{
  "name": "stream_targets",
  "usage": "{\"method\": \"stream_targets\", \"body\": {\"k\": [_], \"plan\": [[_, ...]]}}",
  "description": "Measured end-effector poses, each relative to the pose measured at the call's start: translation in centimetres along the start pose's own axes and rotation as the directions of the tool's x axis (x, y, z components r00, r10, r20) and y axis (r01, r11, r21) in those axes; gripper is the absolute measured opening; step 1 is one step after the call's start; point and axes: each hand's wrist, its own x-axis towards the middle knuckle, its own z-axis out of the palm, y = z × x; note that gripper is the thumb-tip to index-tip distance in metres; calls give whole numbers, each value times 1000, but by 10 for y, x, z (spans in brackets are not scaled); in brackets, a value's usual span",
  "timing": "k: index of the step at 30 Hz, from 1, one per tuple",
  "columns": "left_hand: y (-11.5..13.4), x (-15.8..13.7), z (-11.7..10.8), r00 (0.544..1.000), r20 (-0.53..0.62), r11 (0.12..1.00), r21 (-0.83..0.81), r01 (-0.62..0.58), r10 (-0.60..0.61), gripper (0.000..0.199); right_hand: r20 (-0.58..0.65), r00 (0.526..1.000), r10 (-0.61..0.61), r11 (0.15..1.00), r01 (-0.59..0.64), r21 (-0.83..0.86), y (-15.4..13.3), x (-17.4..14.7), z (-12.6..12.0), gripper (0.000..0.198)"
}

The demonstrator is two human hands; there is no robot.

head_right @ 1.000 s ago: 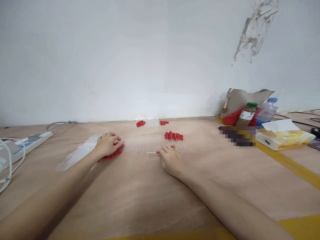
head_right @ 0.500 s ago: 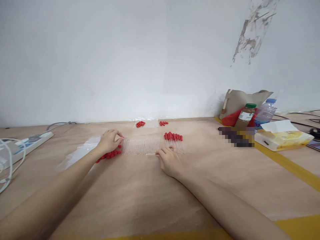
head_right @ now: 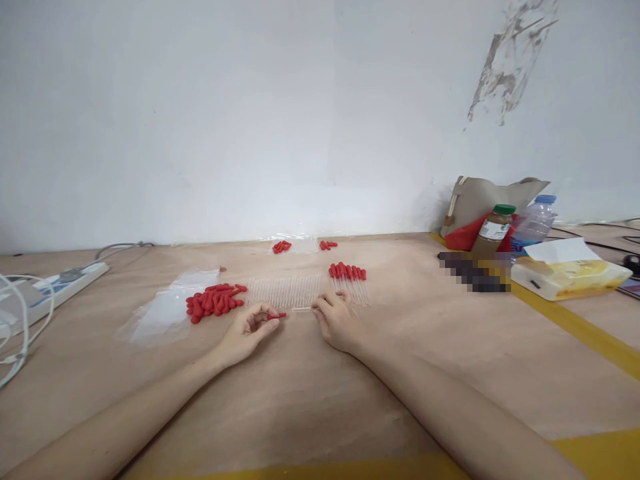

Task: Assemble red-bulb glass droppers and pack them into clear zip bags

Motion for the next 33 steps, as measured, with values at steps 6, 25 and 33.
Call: {"method": "stream_targets", "body": {"k": [6, 25, 33], "plan": [[0, -1, 2, 998, -61, 999, 44, -7, 10, 15, 14, 999, -34, 999, 34, 11, -5, 1, -6, 16], [17, -3, -1, 975, 20, 904, 372, -213, 222, 19, 52, 986, -159, 986, 157, 49, -7, 5, -3, 18], [21, -7, -2, 951, 125, 816, 489, -306, 282, 19, 102, 982, -162, 984, 152, 96, -7, 3, -6, 19]]}}
